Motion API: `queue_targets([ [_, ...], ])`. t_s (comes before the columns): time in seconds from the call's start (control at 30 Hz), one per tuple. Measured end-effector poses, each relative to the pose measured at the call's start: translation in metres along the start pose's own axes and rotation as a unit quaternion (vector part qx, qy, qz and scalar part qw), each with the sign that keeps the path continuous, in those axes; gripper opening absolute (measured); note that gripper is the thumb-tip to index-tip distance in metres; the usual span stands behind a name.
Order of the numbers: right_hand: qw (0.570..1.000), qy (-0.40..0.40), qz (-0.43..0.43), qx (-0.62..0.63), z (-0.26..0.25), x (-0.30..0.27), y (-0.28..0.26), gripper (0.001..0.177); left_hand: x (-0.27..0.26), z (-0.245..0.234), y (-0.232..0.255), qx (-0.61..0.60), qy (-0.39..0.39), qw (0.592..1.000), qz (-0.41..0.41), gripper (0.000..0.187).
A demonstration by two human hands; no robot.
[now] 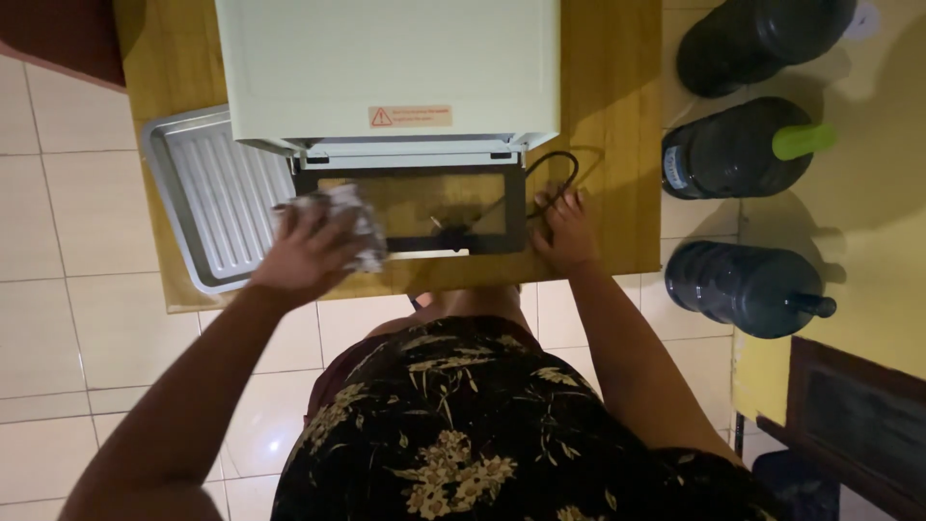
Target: Cleaning a small toaster oven with a cloth.
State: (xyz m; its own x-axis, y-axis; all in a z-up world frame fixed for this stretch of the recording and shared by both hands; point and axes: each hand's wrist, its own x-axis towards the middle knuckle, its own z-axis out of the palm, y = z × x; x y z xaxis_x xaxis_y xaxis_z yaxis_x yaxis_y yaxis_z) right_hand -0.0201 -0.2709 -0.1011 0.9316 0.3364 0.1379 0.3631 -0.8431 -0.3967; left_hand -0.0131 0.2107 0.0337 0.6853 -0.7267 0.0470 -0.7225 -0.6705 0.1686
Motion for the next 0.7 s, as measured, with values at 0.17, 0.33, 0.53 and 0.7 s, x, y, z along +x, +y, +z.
queue_targets([
  [0.17,0.999,-0.038,0.011,-0.034,0.0,-0.001,0.003,0.066,0.013,0.004,0.011,0.01,-0.021,1.0,-0.007,0.059],
  [0.33,0.997,-0.054,0.044,-0.042,0.015,-0.008,0.017,0.061,0.107,0.023,0.07,0.003,-0.048,0.997,0.059,0.064],
  [0.53,0.999,-0.036,-0.001,-0.025,-0.009,0.005,0.0,0.069,0.187,0.028,0.108,-0.053,-0.226,0.969,0.085,0.062],
  [0.7,1.0,-0.002,-0.014,0.004,0.004,0.0,0.006,0.069,0.151,0.032,0.071,-0.066,-0.038,0.995,0.063,0.065],
])
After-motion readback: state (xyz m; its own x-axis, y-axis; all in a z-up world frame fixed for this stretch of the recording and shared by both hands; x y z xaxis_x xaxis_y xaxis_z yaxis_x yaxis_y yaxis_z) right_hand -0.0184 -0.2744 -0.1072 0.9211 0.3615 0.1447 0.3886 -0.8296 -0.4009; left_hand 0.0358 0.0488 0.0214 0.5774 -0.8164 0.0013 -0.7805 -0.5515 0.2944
